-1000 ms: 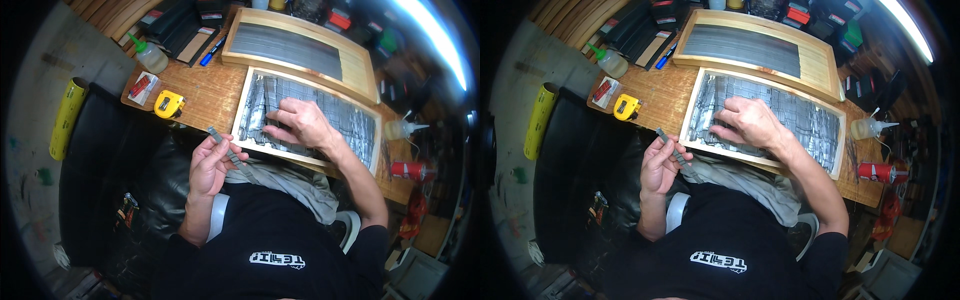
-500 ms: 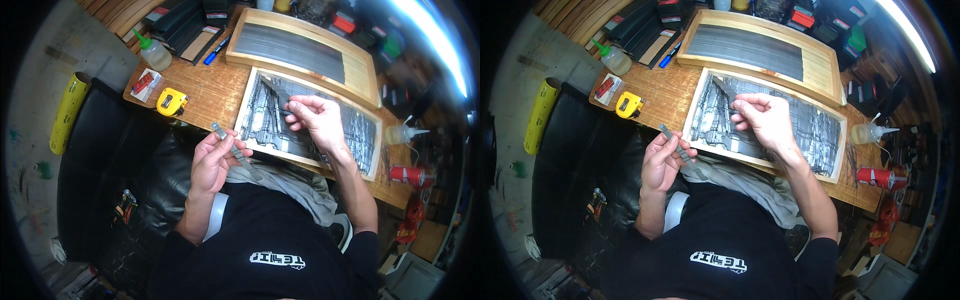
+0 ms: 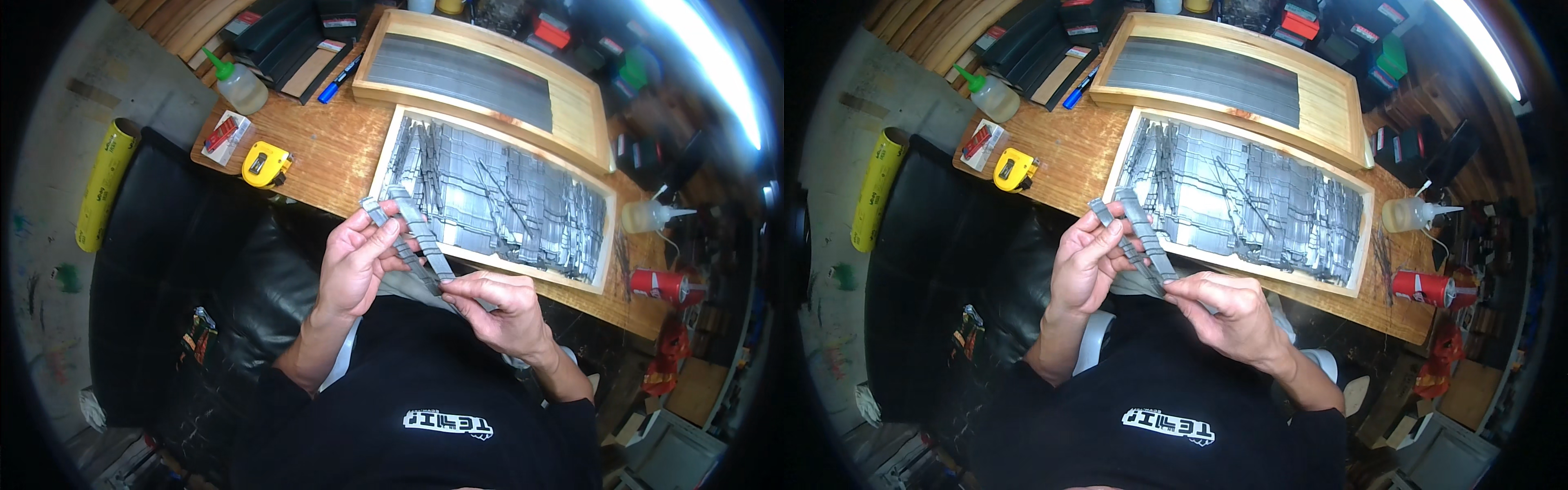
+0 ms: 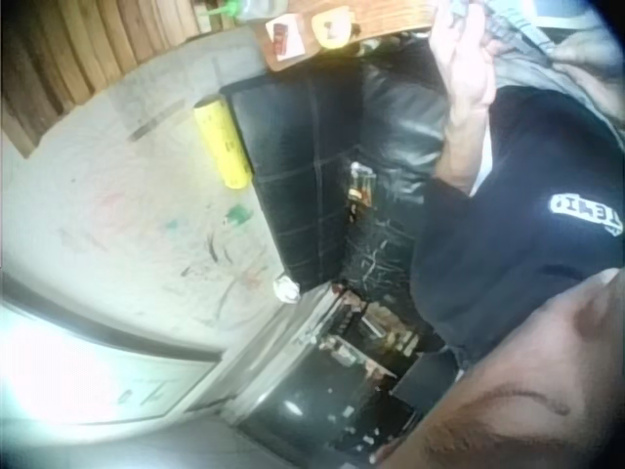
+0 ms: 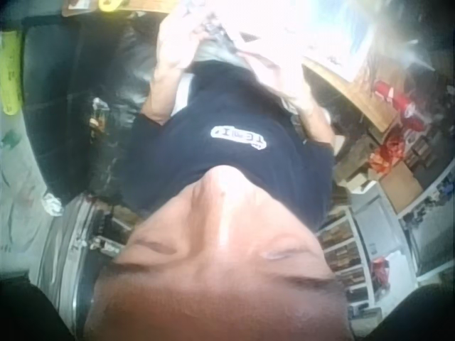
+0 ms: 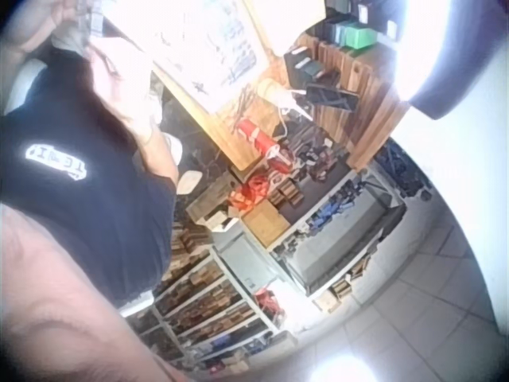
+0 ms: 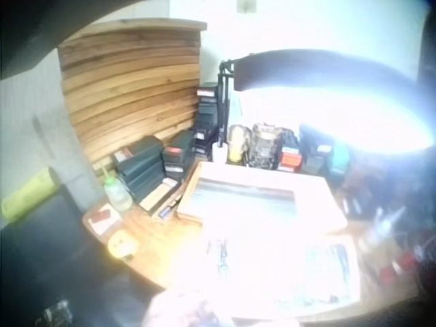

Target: The person weaves thin dark cords into a wooden frame using a basket-weave pattern. They repeatedly pick up individual cords, interlace them with existing strands, and press them into place. The person occasionally wipes the woven area with a white cloth.

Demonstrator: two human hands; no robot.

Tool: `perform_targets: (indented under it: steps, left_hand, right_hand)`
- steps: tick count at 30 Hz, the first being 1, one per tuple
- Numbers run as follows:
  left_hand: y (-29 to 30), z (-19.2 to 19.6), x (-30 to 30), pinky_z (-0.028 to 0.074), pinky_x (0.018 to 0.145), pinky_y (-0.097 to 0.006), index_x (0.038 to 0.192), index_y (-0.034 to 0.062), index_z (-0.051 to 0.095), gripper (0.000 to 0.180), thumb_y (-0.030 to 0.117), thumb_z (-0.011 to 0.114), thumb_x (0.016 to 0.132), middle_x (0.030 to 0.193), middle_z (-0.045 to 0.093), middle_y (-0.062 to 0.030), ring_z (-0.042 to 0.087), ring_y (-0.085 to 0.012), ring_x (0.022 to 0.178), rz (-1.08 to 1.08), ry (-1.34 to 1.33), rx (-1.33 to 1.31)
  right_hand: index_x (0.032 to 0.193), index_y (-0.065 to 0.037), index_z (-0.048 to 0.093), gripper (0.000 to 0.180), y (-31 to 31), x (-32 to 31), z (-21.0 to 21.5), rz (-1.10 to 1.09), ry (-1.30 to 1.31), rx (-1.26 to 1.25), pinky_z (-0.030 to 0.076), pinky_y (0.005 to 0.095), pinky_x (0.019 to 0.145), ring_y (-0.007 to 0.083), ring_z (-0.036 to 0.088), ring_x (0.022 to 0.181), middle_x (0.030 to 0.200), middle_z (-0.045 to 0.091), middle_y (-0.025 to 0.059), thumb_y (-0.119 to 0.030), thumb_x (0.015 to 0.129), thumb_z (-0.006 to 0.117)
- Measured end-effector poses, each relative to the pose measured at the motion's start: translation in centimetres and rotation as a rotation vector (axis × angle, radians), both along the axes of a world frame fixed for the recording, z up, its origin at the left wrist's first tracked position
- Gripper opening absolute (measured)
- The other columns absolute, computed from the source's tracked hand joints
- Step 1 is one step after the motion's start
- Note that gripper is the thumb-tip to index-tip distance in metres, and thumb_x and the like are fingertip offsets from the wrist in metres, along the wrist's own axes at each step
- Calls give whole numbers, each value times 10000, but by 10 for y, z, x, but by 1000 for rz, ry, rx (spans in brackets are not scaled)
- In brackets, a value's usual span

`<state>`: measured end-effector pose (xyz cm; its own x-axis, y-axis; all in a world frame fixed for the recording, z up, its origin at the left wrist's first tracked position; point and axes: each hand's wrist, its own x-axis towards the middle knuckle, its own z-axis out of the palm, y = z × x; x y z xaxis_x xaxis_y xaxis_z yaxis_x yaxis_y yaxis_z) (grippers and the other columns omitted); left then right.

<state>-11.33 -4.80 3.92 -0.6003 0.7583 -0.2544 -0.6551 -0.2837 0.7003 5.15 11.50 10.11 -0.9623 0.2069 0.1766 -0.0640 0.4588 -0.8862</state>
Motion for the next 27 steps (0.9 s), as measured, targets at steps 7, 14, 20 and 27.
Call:
perform_targets:
  steps: [7, 14, 20, 27]
  left_hand:
    - [-8, 5, 9, 677, 812, -392, 1395, -33, 496, 346, 89, 558, 1077, 1176, 710, -199, 751, -319, 1057, -10, -74, 10]
    - [-9, 12, 7, 674, 823, -404, 1369, 6, 521, 306, 120, 549, 1087, 1168, 716, -195, 757, -337, 1042, 4, -152, 0]
    - [-10, 7, -2, 670, 827, -399, 1306, -1, 581, 248, 85, 559, 1074, 1100, 734, -167, 762, -333, 1018, -107, -116, 6]
    - [-19, 0, -10, 667, 850, -403, 1315, -5, 577, 257, 78, 559, 1072, 1103, 725, -158, 762, -327, 1014, 69, -86, -18]
  right_hand:
    - [1080, 11, 762, 259, 9, -9, -2, 247, -15, -8, 613, 323, 726, 263, 774, 821, 914, 780, 131, 50, 827, 800]
    - [1024, -11, 777, 193, 6, -13, -12, 270, -28, -82, 601, 328, 673, 256, 762, 765, 883, 776, 115, -23, 838, 828]
    - [1014, -16, 790, 173, 17, -20, -7, 434, -133, -176, 613, 307, 733, 236, 768, 821, 936, 786, 118, -60, 853, 836]
    - [1028, -7, 770, 216, 49, -60, -21, -156, -22, 393, 579, 334, 648, 212, 723, 747, 864, 715, 108, -130, 864, 838]
